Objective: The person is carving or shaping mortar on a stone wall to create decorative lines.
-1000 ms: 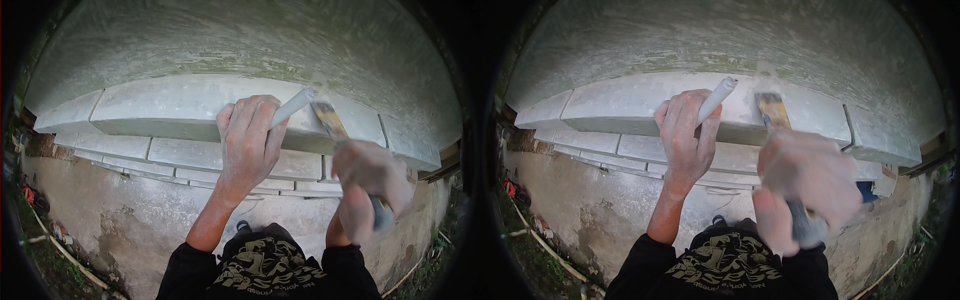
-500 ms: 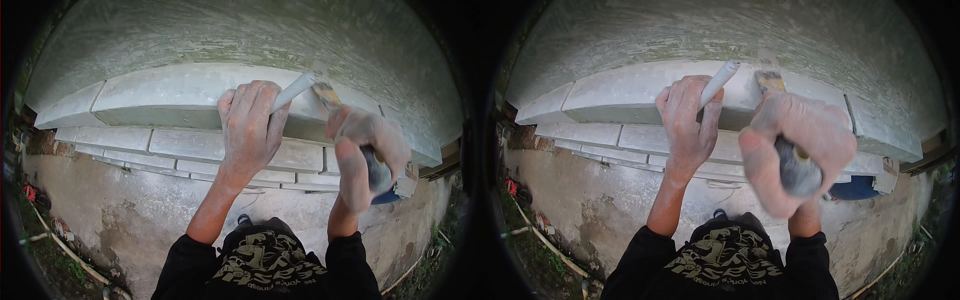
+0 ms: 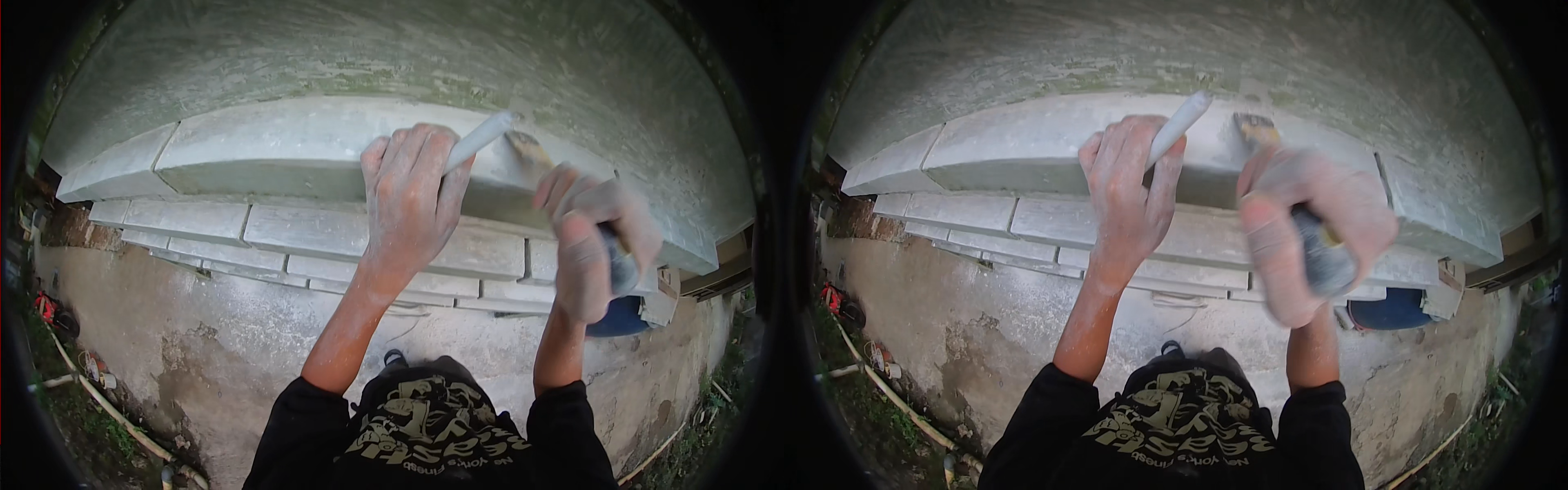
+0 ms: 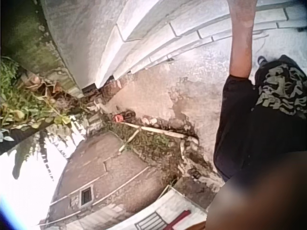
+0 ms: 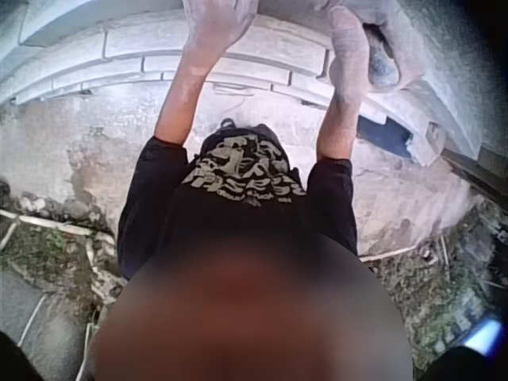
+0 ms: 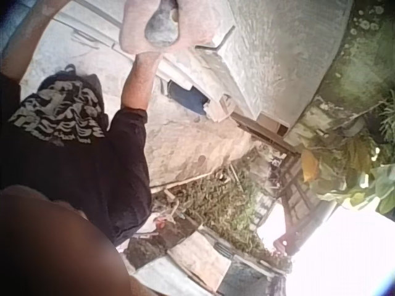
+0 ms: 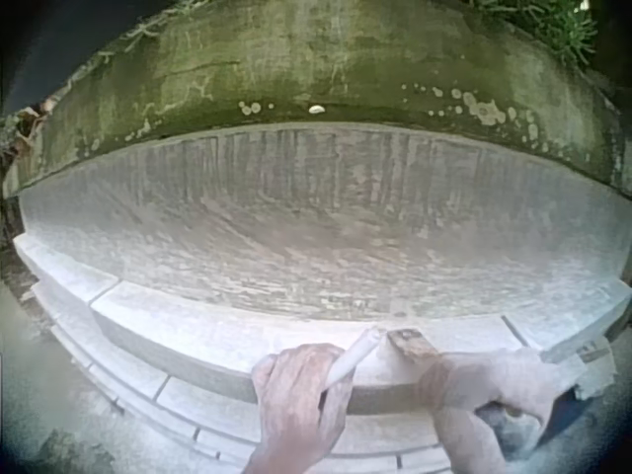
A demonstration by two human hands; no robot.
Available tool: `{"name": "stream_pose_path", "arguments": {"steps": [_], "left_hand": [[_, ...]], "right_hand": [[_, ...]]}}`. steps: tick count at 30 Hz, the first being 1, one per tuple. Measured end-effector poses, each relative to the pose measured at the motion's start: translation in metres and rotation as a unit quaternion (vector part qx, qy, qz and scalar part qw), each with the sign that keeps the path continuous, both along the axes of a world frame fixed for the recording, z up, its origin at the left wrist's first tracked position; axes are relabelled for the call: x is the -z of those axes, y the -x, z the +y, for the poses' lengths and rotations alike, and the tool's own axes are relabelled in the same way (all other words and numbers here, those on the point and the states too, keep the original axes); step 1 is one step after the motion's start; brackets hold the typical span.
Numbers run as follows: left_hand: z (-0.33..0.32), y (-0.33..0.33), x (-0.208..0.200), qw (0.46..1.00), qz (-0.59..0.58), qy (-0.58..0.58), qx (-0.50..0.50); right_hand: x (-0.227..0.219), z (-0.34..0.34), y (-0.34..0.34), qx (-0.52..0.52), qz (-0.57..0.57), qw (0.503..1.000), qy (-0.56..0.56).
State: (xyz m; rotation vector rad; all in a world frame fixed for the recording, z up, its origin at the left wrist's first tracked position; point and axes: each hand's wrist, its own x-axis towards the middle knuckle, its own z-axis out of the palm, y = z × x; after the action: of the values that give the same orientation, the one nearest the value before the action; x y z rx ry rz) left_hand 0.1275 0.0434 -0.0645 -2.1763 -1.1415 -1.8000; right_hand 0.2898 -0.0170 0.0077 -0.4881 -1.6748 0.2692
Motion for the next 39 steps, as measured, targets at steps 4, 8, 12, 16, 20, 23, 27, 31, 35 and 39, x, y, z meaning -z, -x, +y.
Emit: {"name": "stream_pose_path", "arguments": {"steps": [4, 8, 12, 16, 20, 23, 27, 31, 35, 39], "left_hand": [[0.004, 0.001, 0.003, 1.000, -0.009, -0.026, 0.015], [0.006, 0.004, 0.006, 0.998, -0.008, -0.049, 0.025], [0.004, 0.005, 0.007, 0.998, -0.011, -0.054, 0.031], [0.005, 0.003, 0.008, 0.998, -0.005, -0.059, 0.012], [0.003, 0.006, 0.006, 0.998, 0.009, -0.064, 0.008], [-0.009, 0.011, 0.008, 0.999, -0.007, -0.038, 0.029], [-0.040, 0.003, 0.016, 0.996, -0.004, -0.039, 0.076], [-0.064, -0.031, 0.024, 0.991, 0.011, -0.030, 0.133], [-0.077, -0.045, 0.023, 0.989, 0.023, 0.061, 0.129], [-0.077, -0.052, 0.019, 0.995, 0.019, 0.059, 0.080]], "right_hand": [[0.004, 0.001, -0.035, 0.046, 0.028, 0.998, 0.036], [-0.005, -0.025, -0.090, 0.260, -0.033, 0.953, 0.151], [-0.020, -0.041, -0.121, 0.348, -0.148, 0.856, 0.353], [-0.026, -0.036, -0.114, 0.292, -0.363, 0.861, 0.202], [-0.040, -0.028, -0.103, 0.247, -0.473, 0.816, 0.223], [-0.057, -0.020, -0.107, 0.150, -0.503, 0.823, 0.218], [-0.066, -0.011, -0.116, 0.092, -0.537, 0.817, 0.189], [-0.067, 0.000, -0.123, 0.054, -0.567, 0.803, 0.178], [-0.069, 0.011, -0.122, 0.036, -0.569, 0.800, 0.186], [-0.072, 0.019, -0.115, 0.033, -0.584, 0.797, 0.153]]}}
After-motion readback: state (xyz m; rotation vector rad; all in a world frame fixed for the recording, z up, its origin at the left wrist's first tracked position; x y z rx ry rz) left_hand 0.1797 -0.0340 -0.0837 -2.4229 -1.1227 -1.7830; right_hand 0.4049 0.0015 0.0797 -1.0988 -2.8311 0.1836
